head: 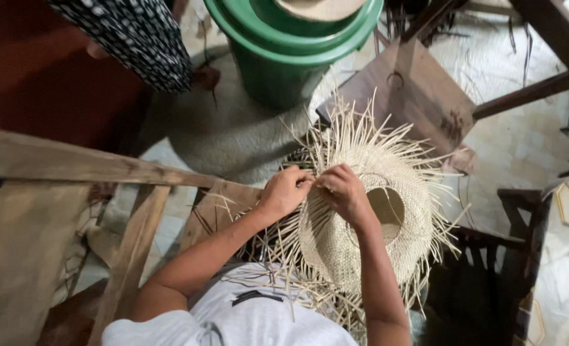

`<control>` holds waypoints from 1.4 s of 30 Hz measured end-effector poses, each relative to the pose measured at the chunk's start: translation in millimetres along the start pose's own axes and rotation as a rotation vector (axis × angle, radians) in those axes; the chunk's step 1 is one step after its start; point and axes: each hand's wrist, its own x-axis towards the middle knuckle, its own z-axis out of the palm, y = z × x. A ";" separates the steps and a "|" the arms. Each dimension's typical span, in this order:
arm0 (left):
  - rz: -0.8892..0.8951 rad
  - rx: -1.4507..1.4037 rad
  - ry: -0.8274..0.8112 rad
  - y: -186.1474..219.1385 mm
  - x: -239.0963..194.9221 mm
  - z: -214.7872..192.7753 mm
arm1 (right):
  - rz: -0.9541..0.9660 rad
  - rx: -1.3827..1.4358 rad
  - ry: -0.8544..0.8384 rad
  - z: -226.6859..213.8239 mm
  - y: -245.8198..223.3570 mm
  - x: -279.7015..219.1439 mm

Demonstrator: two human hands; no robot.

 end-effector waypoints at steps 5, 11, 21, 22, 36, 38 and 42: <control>-0.170 -0.079 -0.048 -15.0 -6.8 5.5 | -0.250 -0.202 -0.009 10.2 -11.4 -15.6; -0.295 -0.240 0.012 -58.4 -16.6 31.2 | -0.419 -0.401 0.058 22.7 -19.0 -32.0; -0.175 -0.017 0.137 -13.7 -31.4 -14.0 | -0.252 -0.394 -0.047 37.0 -4.2 3.5; -0.174 -0.014 0.136 -14.9 -29.6 -12.6 | -0.251 -0.393 -0.045 37.7 -4.5 8.5; -0.177 -0.164 0.121 -11.6 -18.9 -9.6 | 0.182 -0.119 -0.019 23.8 -13.7 12.9; -0.238 -0.213 0.075 -23.6 -12.7 -3.9 | 0.090 -0.129 -0.008 36.6 11.6 -6.3; -0.322 -0.302 -0.005 -56.4 3.8 17.6 | -0.123 -0.160 0.012 25.1 -10.9 -9.1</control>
